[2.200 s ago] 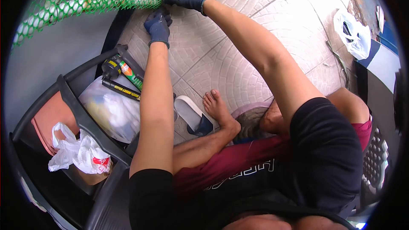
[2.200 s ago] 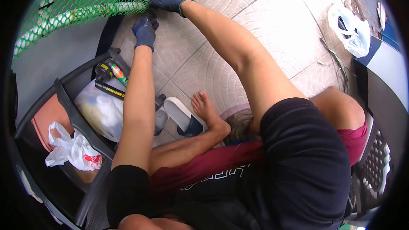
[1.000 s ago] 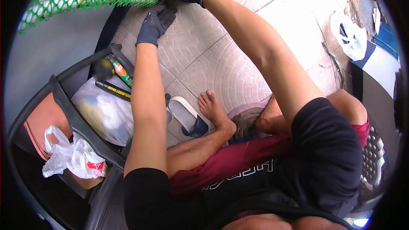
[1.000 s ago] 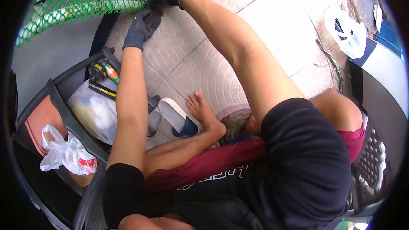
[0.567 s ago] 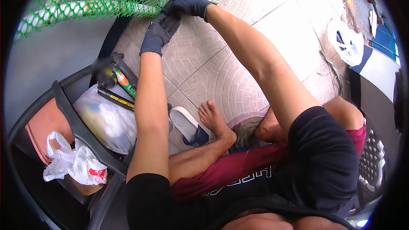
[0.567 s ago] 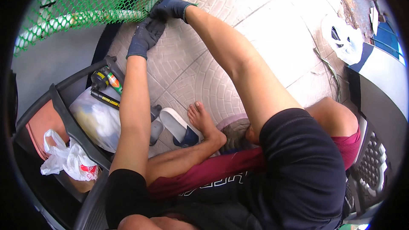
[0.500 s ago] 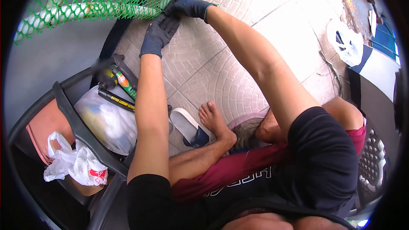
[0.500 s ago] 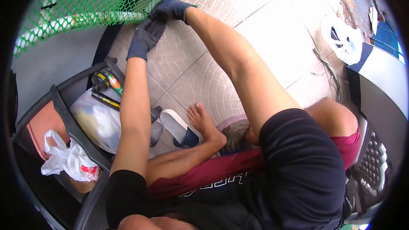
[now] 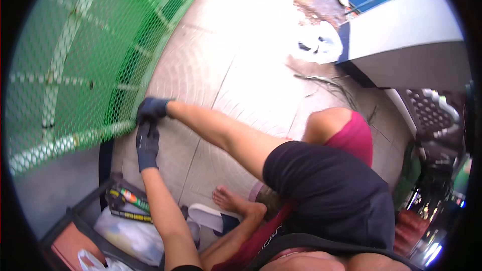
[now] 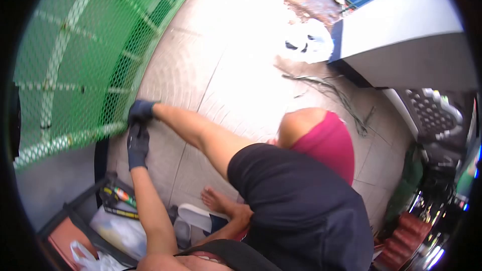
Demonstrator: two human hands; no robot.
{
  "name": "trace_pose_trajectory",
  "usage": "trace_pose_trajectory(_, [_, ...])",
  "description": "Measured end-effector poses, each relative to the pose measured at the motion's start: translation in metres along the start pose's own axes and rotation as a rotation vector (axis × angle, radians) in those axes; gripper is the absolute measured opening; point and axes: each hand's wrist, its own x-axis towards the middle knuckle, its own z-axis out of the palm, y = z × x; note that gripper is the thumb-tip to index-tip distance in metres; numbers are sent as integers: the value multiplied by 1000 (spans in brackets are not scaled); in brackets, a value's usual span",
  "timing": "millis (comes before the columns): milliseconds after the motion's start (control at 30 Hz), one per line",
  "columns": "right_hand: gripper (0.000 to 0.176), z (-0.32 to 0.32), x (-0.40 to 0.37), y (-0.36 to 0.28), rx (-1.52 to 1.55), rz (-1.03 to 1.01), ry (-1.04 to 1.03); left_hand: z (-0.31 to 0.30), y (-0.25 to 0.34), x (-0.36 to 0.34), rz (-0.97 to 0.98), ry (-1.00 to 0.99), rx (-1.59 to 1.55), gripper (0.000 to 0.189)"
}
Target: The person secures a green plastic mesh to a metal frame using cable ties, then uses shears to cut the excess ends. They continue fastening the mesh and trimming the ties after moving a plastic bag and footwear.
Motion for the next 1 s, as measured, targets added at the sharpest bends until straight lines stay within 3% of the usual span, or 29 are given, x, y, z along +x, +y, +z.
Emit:
trace_pose_trajectory(33, [26, -7, 0, -8, -21, 27, -48, 1, 5, 1, -120, 11, -229, 37])
trace_pose_trajectory(67, [27, -19, -3, -17, -18, 15, -69, 2, 9, 1, -93, -4, -228, 37])
trace_pose_trajectory(133, [23, -9, 2, -15, -58, 72, -6, 12, 18, 1, -308, 276, -772, 36])
trace_pose_trajectory(167, [22, -14, 0, -21, -62, 111, 17, 17, 30, -2, -288, 264, -777, 36])
trace_pose_trajectory(233, [22, -13, 0, -24, -97, 212, 5, 27, 53, 1, -107, 226, 60, 37])
trace_pose_trajectory(267, [22, -10, 0, -26, -118, 258, -8, 29, 49, 5, -91, 227, 52, 37])
trace_pose_trajectory(333, [23, -3, 5, -30, -161, 329, -37, 28, 28, 9, -398, 349, -1053, 40])
trace_pose_trajectory(500, [24, -13, 7, -48, -219, 387, -36, 34, 9, 9, -259, 336, -1023, 42])
trace_pose_trajectory(567, [26, -29, -2, -69, 306, 704, 115, 32, 7, 9, -321, 260, -1161, 43])
trace_pose_trajectory(600, [28, -28, -4, -72, 283, 688, 129, 32, 15, 12, -309, 264, -1164, 43])
trace_pose_trajectory(667, [28, -28, -5, -74, 297, 715, 135, 30, 32, 20, -494, 266, -1335, 43])
trace_pose_trajectory(733, [26, -25, 1, -73, 449, 889, 205, 30, 5, 30, -447, 242, -1331, 45])
trace_pose_trajectory(767, [26, -21, 0, -68, 451, 881, 206, 29, -8, 32, -428, 217, -1319, 47])
trace_pose_trajectory(833, [27, -18, -4, -66, 285, 642, 164, 30, -8, 32, -338, 149, -1319, 48])
trace_pose_trajectory(900, [26, -10, -2, -55, 294, 646, 180, 36, -3, 32, -254, 70, -1321, 49])
trace_pose_trajectory(967, [25, 19, 0, -26, 249, 453, 191, 44, 18, 28, -307, 190, -1420, 49])
trace_pose_trajectory(1000, [25, 22, 2, -24, 250, 455, 193, 46, 29, 25, -332, 255, -1470, 49])
